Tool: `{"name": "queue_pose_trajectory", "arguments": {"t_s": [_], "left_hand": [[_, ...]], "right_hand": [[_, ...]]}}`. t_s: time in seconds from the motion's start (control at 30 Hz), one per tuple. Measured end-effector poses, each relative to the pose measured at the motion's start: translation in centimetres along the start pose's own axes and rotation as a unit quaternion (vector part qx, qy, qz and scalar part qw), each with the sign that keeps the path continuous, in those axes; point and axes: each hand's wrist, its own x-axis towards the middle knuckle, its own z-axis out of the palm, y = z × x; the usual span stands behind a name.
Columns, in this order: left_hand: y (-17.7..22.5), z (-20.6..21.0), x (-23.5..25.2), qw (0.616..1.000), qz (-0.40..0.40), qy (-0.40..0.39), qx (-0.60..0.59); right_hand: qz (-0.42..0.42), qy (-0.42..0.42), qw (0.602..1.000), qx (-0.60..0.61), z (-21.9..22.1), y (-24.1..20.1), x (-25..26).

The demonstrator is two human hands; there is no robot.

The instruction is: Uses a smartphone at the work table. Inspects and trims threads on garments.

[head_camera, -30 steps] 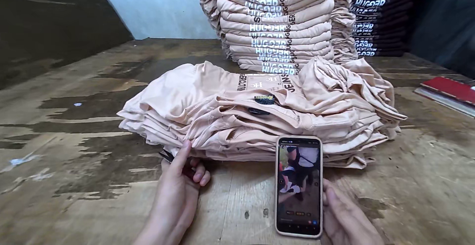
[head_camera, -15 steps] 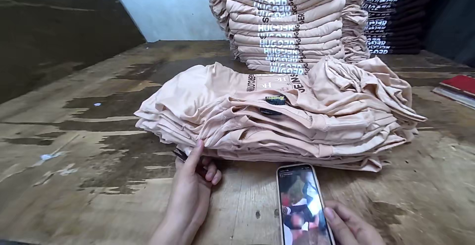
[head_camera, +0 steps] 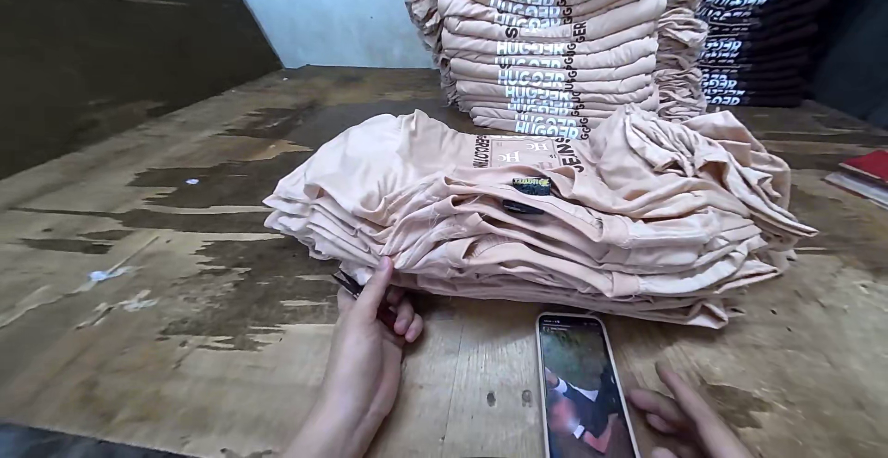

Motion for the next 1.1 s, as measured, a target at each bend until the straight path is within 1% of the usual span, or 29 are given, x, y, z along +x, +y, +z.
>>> {"name": "queue_pose_trajectory", "arguments": {"t_s": [0.07,0.1,0.17,0.27,0.3,0.37,0.4,0.47,0.5,0.57,0.63,0.7,0.77,0.83,0.9,0.93,0.97,1.1], "left_hand": [[-0.1,-0.3,0.1,0.998,0.043,0.034,0.010],[0.1,-0.6,0.2,0.995,0.075,0.057,0.018],[1.3,-1.6,0.9,0.987,0.134,0.079,0.040],[4.6,-2.7,2.7,0.971,0.209,0.068,0.090],[6.0,-2.5,3.3,0.964,0.231,0.062,0.115],[9.0,-1.2,4.7,0.936,0.292,0.044,0.192],[10.4,-0.4,5.4,0.909,0.330,0.022,0.254],[13.0,1.7,7.4,0.830,0.403,-0.013,0.386],[14.1,3.0,8.3,0.794,0.419,-0.026,0.439],[15.5,6.3,10.2,0.735,0.422,-0.049,0.529],[15.8,9.8,11.6,0.682,0.404,-0.066,0.606],[15.4,12.9,12.8,0.620,0.384,-0.087,0.678],[13.9,14.8,14.6,0.548,0.383,-0.119,0.734],[10.7,15.4,16.8,0.483,0.401,-0.166,0.761],[6.9,14.6,19.1,0.424,0.398,-0.211,0.786],[5.9,14.2,19.7,0.405,0.397,-0.222,0.793],[5.6,13.8,19.8,0.402,0.402,-0.225,0.792],[6.1,13.4,19.1,0.411,0.401,-0.227,0.787]], "right_hand": [[-0.031,0.011,0.999,0.016,-1.6,-0.1,1.0],[-0.063,0.024,0.998,-0.002,-2.7,-0.2,1.8],[-0.144,0.069,0.984,-0.081,-5.1,-0.4,4.3],[-0.261,0.157,0.932,-0.198,-7.5,-1.8,9.3],[-0.288,0.170,0.916,-0.222,-7.8,-2.9,11.1],[-0.315,0.156,0.904,-0.245,-8.1,-5.3,14.7],[-0.325,0.144,0.901,-0.250,-8.0,-6.1,16.5],[-0.336,0.111,0.897,-0.266,-7.2,-6.6,20.0],[-0.331,0.090,0.896,-0.282,-6.6,-6.1,21.6],[-0.291,0.021,0.904,-0.314,-5.1,-4.3,23.6],[-0.252,-0.029,0.914,-0.316,-3.6,-2.5,23.5],[-0.244,-0.038,0.913,-0.325,-3.4,-1.9,22.6],[-0.253,-0.024,0.913,-0.319,-3.6,-1.5,21.8],[-0.263,-0.005,0.914,-0.310,-3.8,-1.5,21.5],[-0.263,-0.002,0.915,-0.306,-3.8,-1.6,21.4],[-0.263,-0.001,0.916,-0.302,-3.7,-1.5,21.4],[-0.264,0.000,0.917,-0.299,-3.6,-1.3,21.4],[-0.265,-0.005,0.917,-0.300,-3.9,-0.8,21.3]]}}
